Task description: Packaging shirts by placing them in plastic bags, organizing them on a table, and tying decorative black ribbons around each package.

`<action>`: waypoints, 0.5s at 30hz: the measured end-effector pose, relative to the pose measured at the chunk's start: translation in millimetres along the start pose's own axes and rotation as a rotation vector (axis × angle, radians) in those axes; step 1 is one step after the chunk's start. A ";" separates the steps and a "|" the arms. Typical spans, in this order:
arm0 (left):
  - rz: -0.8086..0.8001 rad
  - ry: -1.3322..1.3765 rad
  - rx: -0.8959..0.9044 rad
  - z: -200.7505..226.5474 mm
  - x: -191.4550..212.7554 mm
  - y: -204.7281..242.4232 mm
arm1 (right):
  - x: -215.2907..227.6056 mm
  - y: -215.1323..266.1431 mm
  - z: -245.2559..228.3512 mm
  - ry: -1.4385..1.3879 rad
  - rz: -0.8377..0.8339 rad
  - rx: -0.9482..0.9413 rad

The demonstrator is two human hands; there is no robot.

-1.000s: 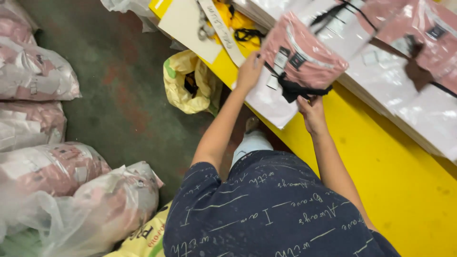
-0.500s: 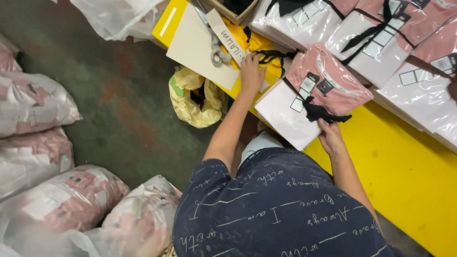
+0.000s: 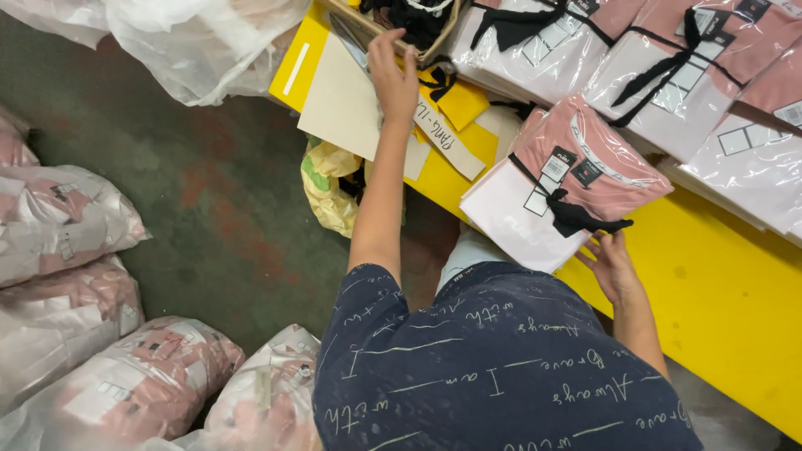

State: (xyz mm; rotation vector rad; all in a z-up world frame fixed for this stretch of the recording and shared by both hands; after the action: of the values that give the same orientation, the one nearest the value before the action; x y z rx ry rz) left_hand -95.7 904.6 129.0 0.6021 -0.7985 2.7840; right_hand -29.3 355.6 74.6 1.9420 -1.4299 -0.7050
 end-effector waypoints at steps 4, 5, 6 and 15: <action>0.094 -0.049 -0.072 -4.1 21.2 -22.8 | -11.1 -9.6 19.0 0.062 -0.042 -0.013; 0.117 -0.055 -0.116 1.1 27.3 -27.9 | -9.7 -15.4 22.4 0.017 -0.063 0.009; 0.118 -0.054 -0.119 0.2 26.6 -32.5 | -10.3 -10.2 16.6 0.015 -0.064 0.012; -0.053 -0.255 -0.183 -52.6 -68.8 -84.3 | 88.2 -31.9 67.8 -0.290 0.292 -0.169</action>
State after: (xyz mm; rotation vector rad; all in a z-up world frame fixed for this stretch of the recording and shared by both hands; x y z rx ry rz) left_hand -27.4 999.4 98.2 0.9392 -1.0565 2.5805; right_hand -34.5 266.7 0.7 1.5065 -1.7215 -0.9612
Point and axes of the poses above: each hand's wrist, its own y-axis away from the middle knuckle, its own x-axis out of the back of the hand, z = x × y, the point moved 10 cm from there along -y, towards the middle knuckle, and after that the axes turned 12 degrees about z, right-handed, at the moved point
